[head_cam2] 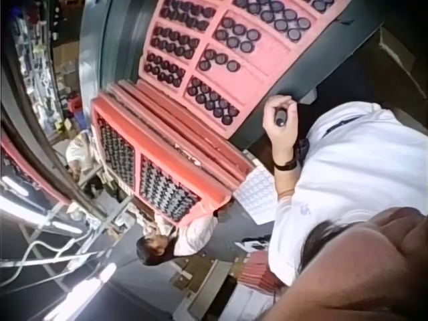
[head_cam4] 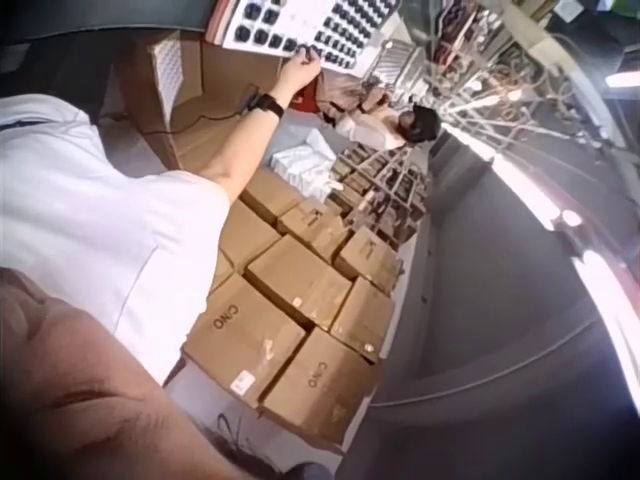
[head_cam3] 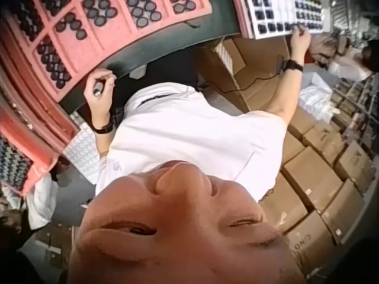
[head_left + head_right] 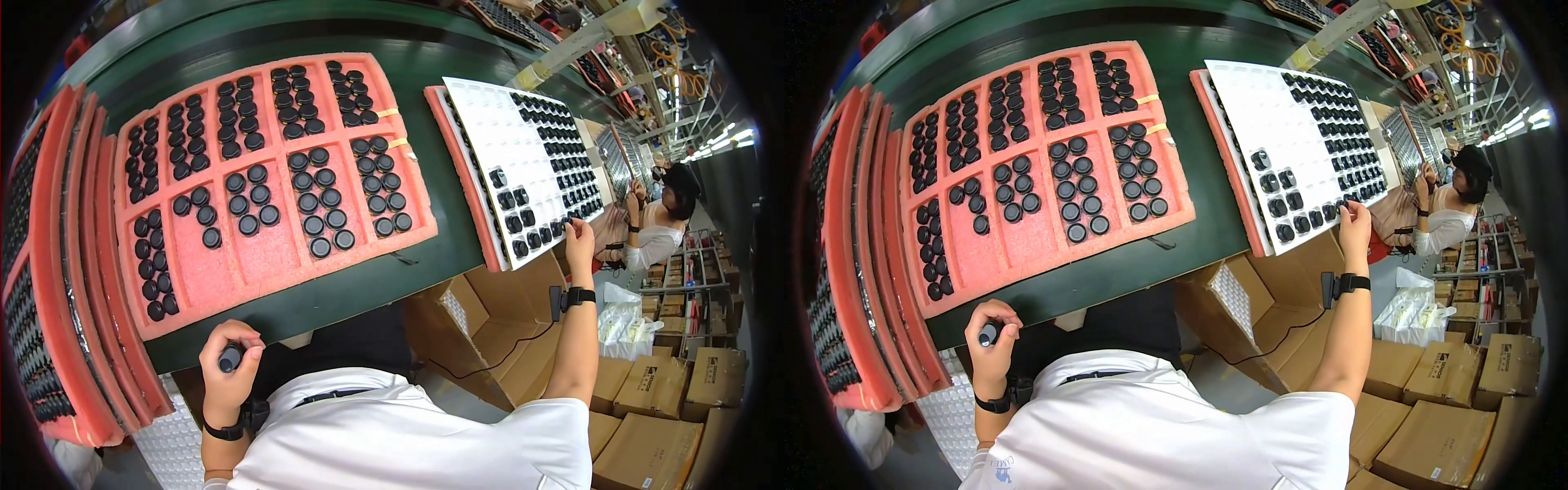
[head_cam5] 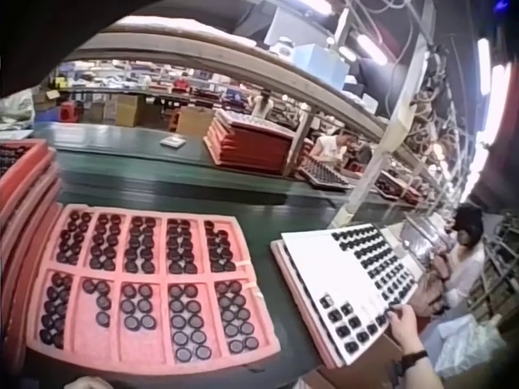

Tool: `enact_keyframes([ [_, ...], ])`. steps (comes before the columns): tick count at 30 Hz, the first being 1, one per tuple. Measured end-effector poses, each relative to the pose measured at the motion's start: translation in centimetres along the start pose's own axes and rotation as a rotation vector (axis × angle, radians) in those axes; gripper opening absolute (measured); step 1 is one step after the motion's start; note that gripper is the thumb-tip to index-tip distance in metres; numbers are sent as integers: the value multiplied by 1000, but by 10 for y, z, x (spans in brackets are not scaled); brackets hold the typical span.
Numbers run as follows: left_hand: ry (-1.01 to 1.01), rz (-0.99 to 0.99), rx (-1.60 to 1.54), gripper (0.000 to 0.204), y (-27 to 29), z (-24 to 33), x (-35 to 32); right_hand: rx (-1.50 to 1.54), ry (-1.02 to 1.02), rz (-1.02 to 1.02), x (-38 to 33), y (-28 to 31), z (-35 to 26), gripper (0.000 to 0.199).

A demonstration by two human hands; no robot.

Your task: The person picks up a black component and a small circular piece from a pink tray, fits them together by hand, and places the assembled unit into a white grid tray.

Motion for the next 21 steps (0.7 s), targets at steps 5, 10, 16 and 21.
enact_keyframes([
  [5, 13, 19, 10, 13, 0, 3, -1, 24, 3, -61, 1, -7, -8, 25],
  [10, -33, -22, 56, 12, -6, 4, 6, -55, 133, 178, -3, -1, 9, 25],
  [16, -64, -43, 79, 10, -9, 12, 9, 465, 307, 184, -53, -6, -178, 18],
  [21, -47, -107, 95, 10, -4, 11, 5, 700, 776, -227, -106, -27, -349, 21],
])
Point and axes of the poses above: each hand's wrist, its own x-axis towards the middle knuckle, its own y-axis out of the back of the hand, z = x × y, the point moved 2 cm from there along x, towards the middle knuckle, and after that the axes turned 9 degrees about y, right-handed, at the moved point
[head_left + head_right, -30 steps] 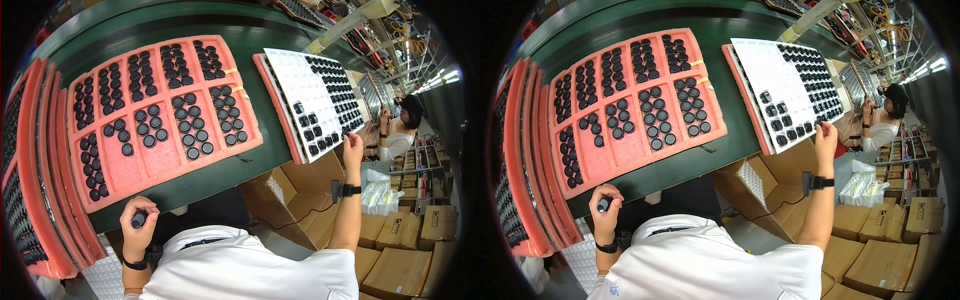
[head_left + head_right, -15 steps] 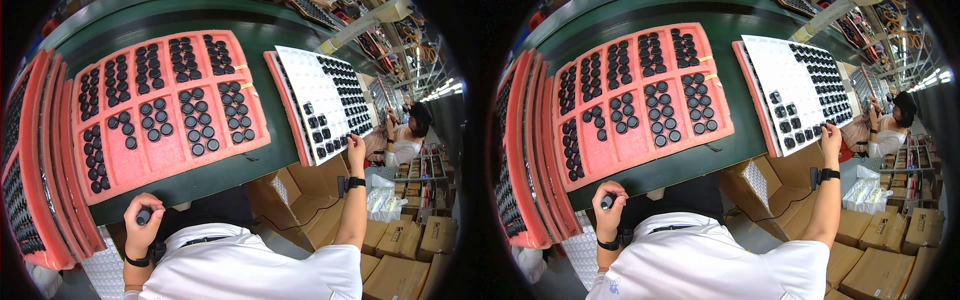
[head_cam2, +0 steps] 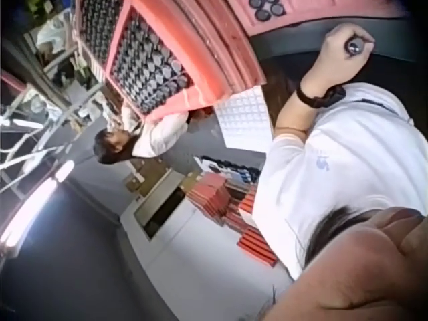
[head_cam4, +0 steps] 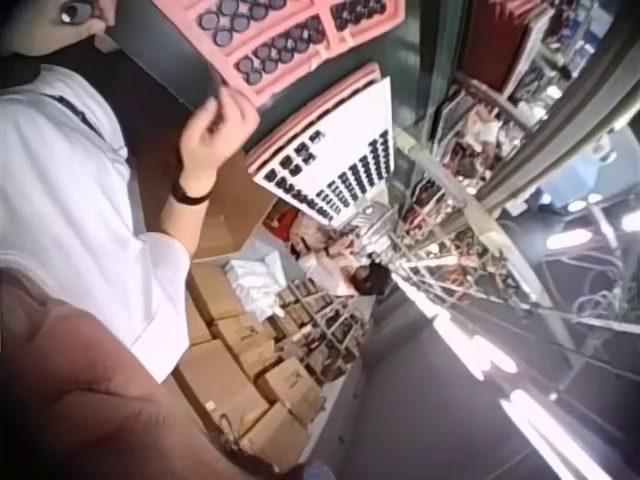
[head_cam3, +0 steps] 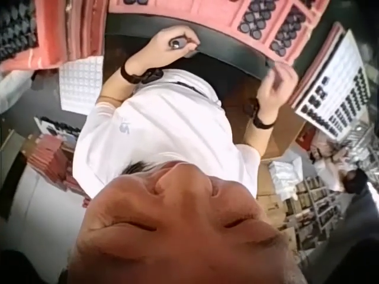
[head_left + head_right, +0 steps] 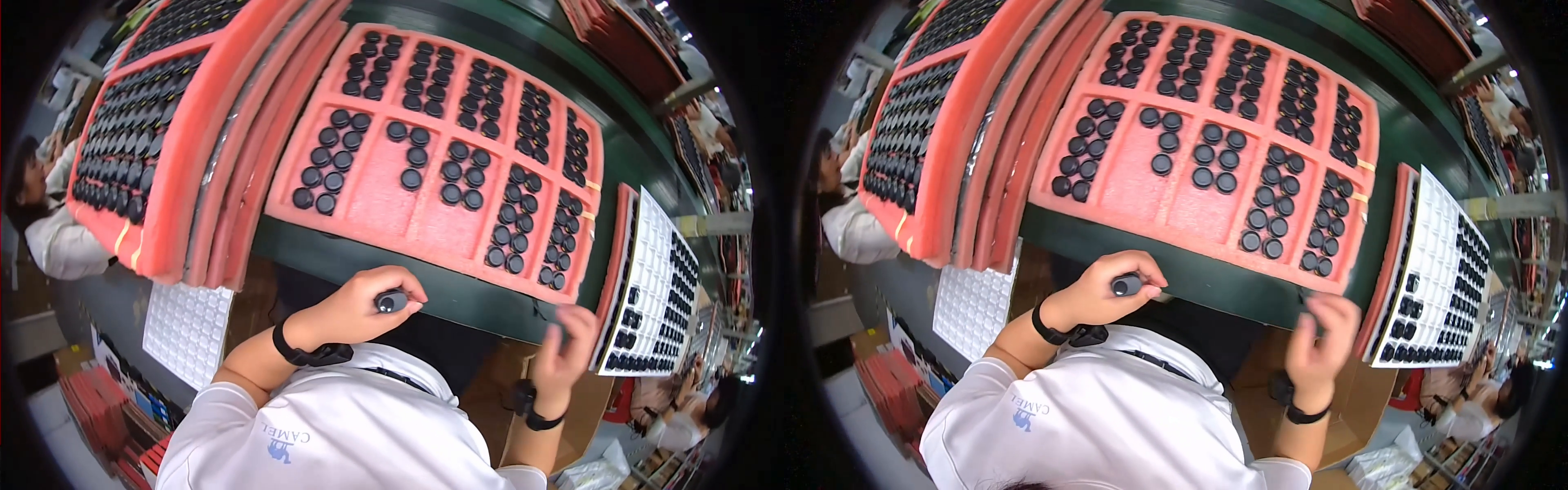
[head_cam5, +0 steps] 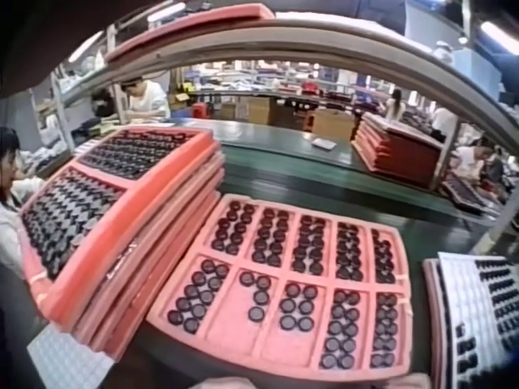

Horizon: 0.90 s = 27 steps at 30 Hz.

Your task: The person picks up a black component and a small circular piece from a pink tray, fits them together by hand, and places the assembled unit into a white grid tray.

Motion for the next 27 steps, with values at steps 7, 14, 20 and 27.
enact_keyframes([
  [7, -12, 52, 63, 12, 11, -10, -18, 477, 264, -288, 63, -100, -83, 33],
  [14, -30, 65, 79, 14, 30, -21, -40, 1076, -131, -687, 70, -145, -92, 33],
  [20, 85, 141, 4, 13, 46, -35, -54, 719, -168, -589, 107, -181, -85, 24],
  [27, 93, 201, 16, 11, 61, -41, -64, 258, 304, -472, 135, -216, -112, 18],
])
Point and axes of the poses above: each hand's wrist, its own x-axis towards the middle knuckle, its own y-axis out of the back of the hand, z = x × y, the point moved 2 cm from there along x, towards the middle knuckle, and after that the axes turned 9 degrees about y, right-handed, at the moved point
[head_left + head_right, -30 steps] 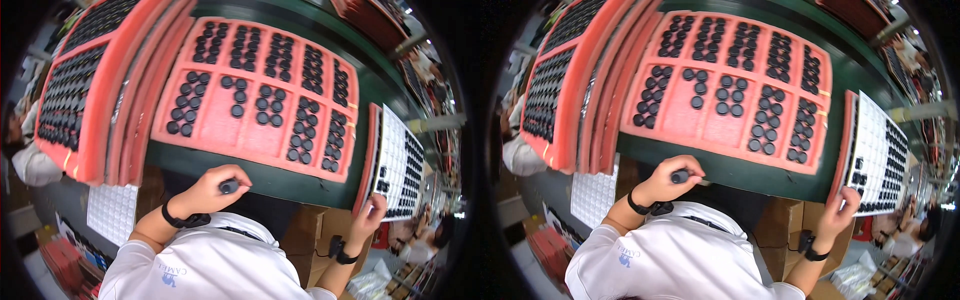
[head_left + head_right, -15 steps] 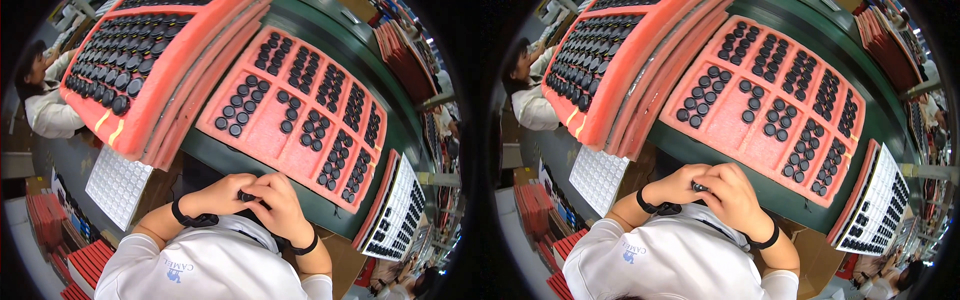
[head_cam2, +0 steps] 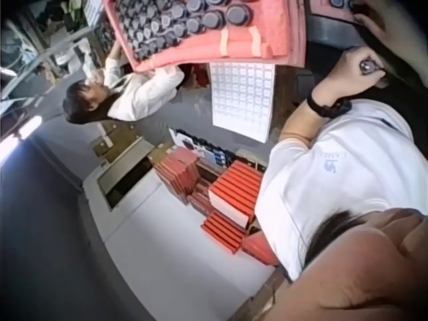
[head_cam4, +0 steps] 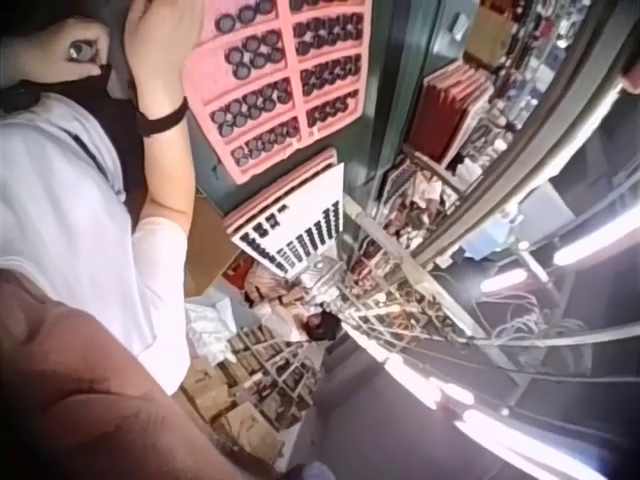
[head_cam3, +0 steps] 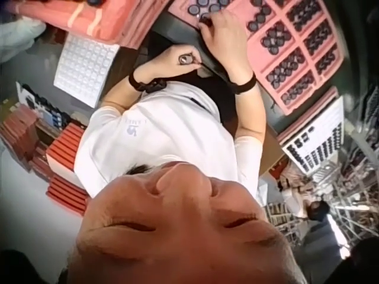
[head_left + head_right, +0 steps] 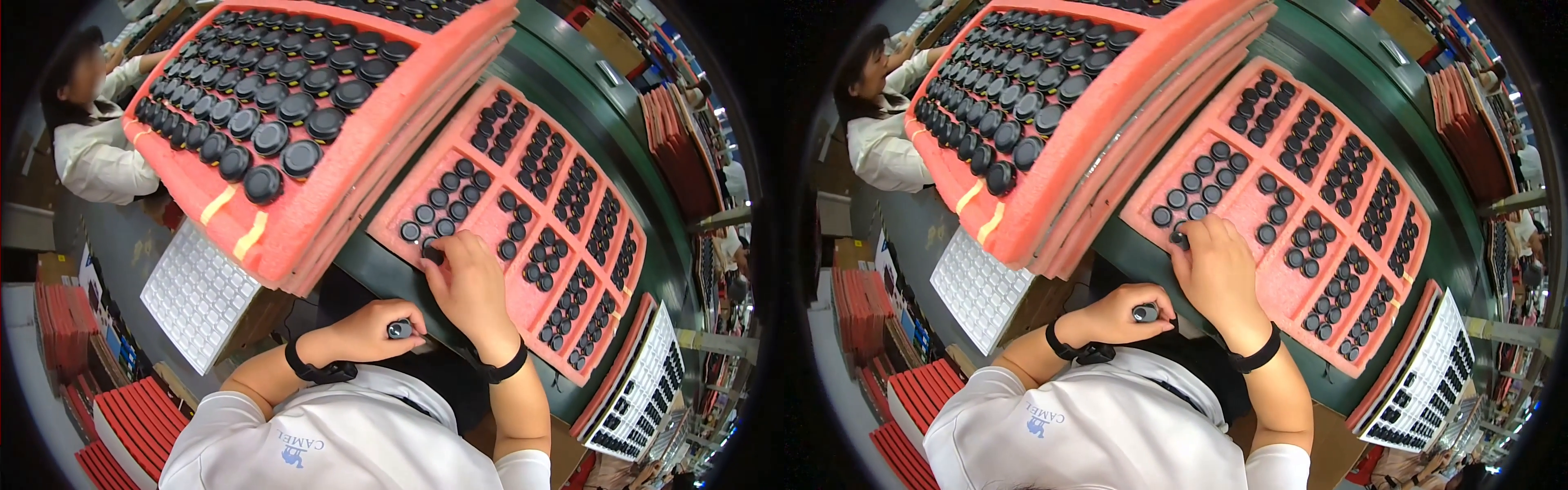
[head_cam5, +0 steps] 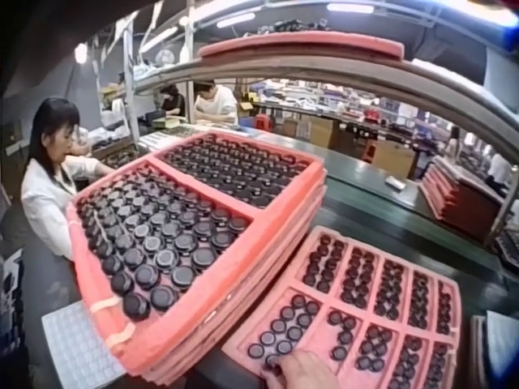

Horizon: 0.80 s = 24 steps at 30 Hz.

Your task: The person picks up a black component and a small circular piece from a pink tray, fits them together by hand, and places the assembled unit into a white grid tray.

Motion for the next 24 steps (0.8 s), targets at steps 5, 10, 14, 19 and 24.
enact_keyframes([
  [5, 9, 30, -62, 12, 9, -2, -5, -194, 66, 42, 7, -2, -1, 21],
  [10, -30, 89, -246, 20, 15, -3, -3, 262, -42, 81, -30, 17, -20, 24],
  [14, 191, -37, -883, 32, 11, 6, 9, 451, -50, 120, -51, 22, -22, 29],
  [19, 177, -104, -710, 40, -2, 14, 19, 371, -38, 200, -72, 26, -20, 33],
  [24, 110, -68, -517, 39, -13, 21, 25, 288, 23, 223, -77, 38, -19, 31],
])
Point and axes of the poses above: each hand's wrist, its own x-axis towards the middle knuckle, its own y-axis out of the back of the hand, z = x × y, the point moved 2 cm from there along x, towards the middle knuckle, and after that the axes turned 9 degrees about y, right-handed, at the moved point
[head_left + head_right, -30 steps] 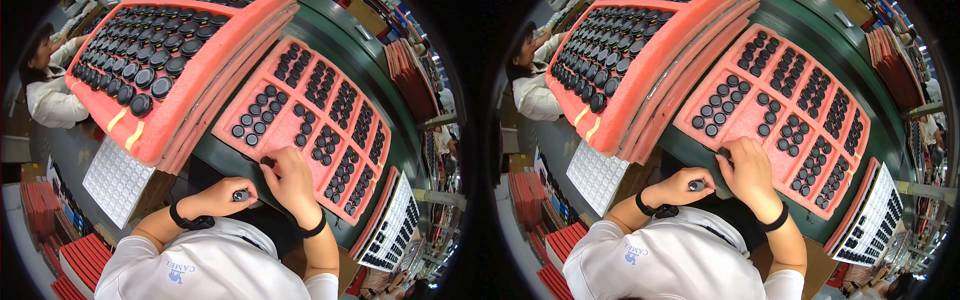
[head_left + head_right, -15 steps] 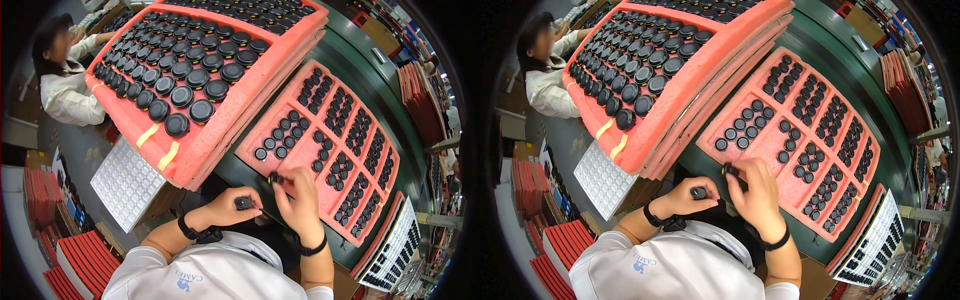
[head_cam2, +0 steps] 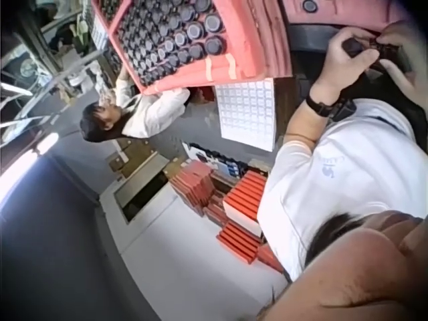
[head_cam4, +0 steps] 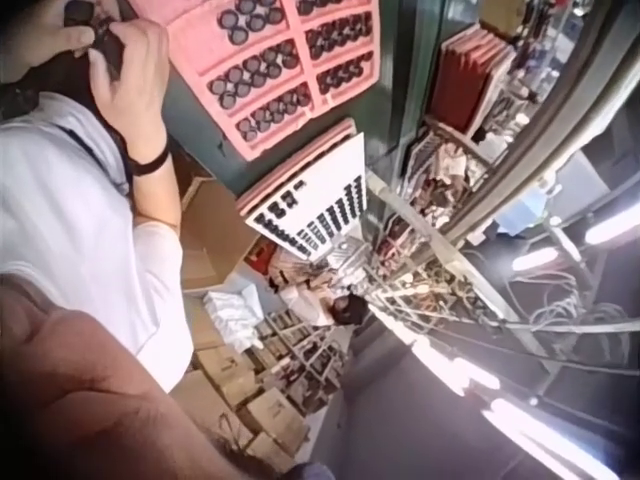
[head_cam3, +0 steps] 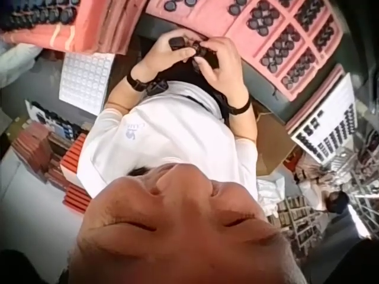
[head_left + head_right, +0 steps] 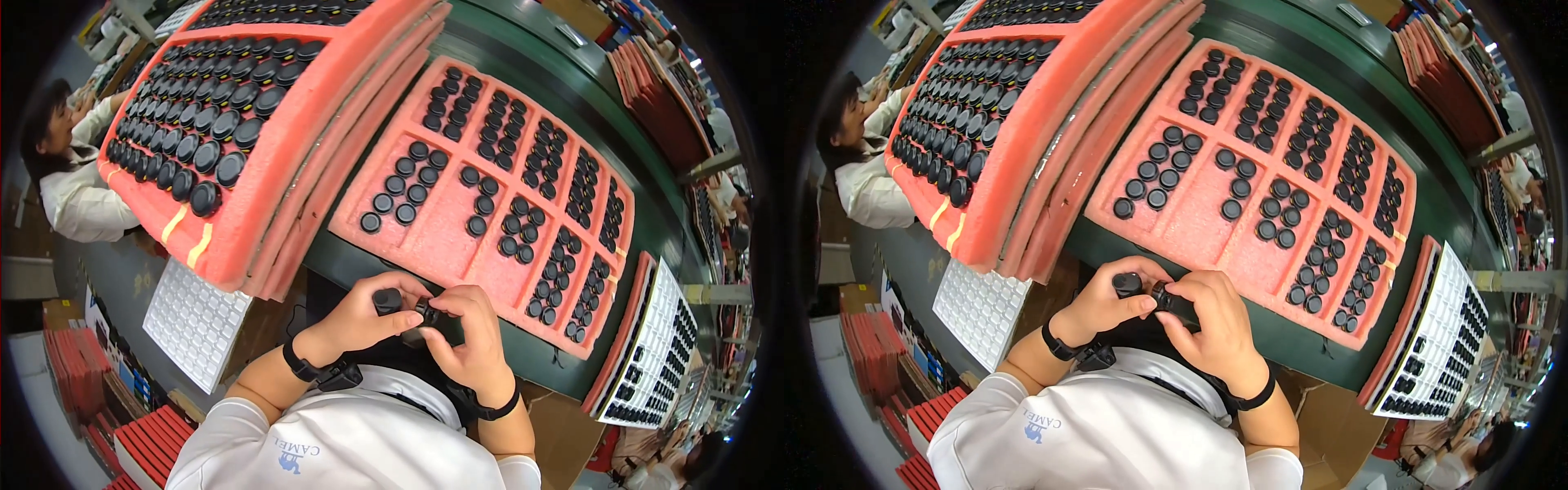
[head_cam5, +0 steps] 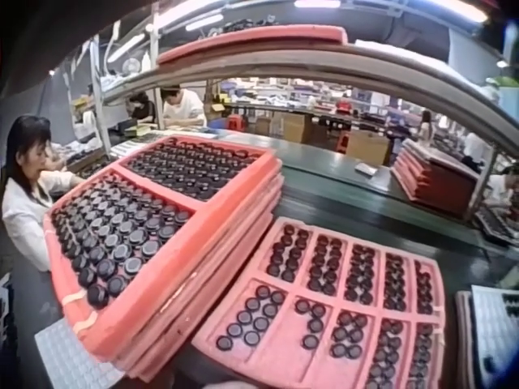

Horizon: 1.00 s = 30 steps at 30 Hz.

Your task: The person picks up a black component and a small circular piece from a pink tray, fits them together by hand, and places the assembled unit into a white grid tray.

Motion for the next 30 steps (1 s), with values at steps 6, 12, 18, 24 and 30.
enact_keyframes([
  [6, -40, -49, -36, 36, -14, 2, 0, 246, -94, 50, -21, 7, 5, 24],
  [12, 58, -197, -432, 33, -22, -3, 4, 1228, -534, 302, -36, 2, 21, 29],
  [18, 51, -113, -359, 43, -30, -2, 8, 1483, -558, 341, -45, -8, 30, 33],
  [24, -82, -72, -63, 34, -22, -3, 7, 1393, -552, 395, -45, -11, 29, 34],
  [30, -248, 30, 180, 36, -27, -4, 3, 940, -398, 450, -43, 0, 22, 35],
])
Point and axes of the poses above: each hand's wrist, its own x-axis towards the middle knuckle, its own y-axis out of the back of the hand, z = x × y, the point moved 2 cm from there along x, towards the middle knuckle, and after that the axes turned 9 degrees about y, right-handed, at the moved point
